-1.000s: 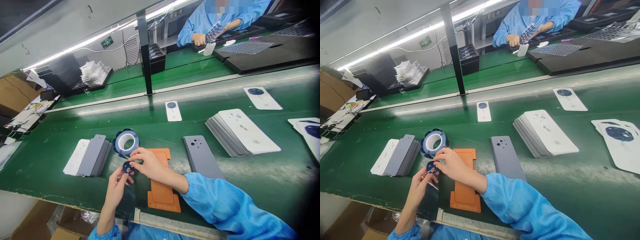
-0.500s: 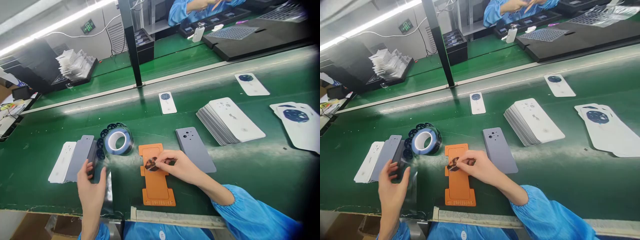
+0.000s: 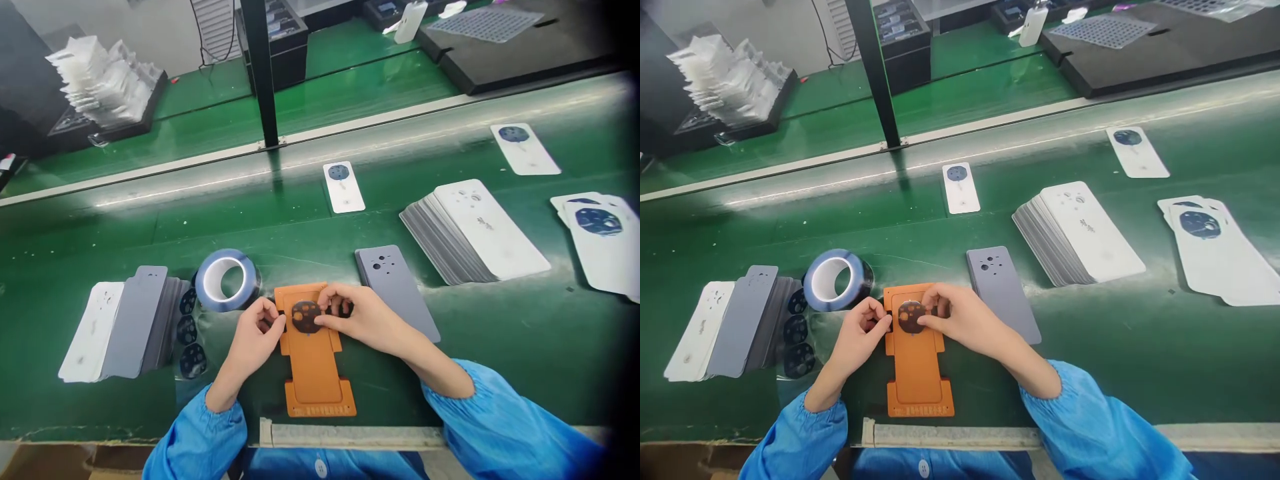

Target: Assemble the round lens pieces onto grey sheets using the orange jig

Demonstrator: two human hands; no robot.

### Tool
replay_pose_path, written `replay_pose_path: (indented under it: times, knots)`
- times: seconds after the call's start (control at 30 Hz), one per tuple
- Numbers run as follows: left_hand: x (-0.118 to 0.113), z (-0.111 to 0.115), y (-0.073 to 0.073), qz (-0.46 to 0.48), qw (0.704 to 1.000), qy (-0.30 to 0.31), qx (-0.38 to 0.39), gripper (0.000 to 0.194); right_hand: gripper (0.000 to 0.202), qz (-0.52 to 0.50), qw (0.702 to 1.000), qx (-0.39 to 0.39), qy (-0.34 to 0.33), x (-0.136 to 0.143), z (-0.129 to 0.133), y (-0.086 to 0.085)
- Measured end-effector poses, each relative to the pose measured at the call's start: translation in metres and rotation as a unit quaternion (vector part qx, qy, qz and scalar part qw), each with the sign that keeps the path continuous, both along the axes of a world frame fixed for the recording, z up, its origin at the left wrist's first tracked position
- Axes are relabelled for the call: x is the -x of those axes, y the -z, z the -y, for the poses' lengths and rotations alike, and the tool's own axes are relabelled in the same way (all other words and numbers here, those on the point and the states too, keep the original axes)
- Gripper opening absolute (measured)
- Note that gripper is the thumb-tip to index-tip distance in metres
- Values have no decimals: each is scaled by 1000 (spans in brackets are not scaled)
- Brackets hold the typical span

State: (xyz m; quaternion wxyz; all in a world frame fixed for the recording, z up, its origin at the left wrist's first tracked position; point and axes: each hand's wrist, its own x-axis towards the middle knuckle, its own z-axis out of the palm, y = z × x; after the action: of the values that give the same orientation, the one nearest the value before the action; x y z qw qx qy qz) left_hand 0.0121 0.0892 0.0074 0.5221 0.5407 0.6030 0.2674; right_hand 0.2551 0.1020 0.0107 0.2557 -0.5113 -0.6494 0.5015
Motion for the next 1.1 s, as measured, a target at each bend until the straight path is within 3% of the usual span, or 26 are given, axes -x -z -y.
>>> replay_pose_path:
  times: [0.43,1.1]
  knots:
    - [-4,3,3,-4,1000,-12,16,21,25,-10,1000,13,2,-3,-6,-3]
    - [-9,5,2,-30,999,-4,-20,20,20,49,996,-67,-20,1,-2,7]
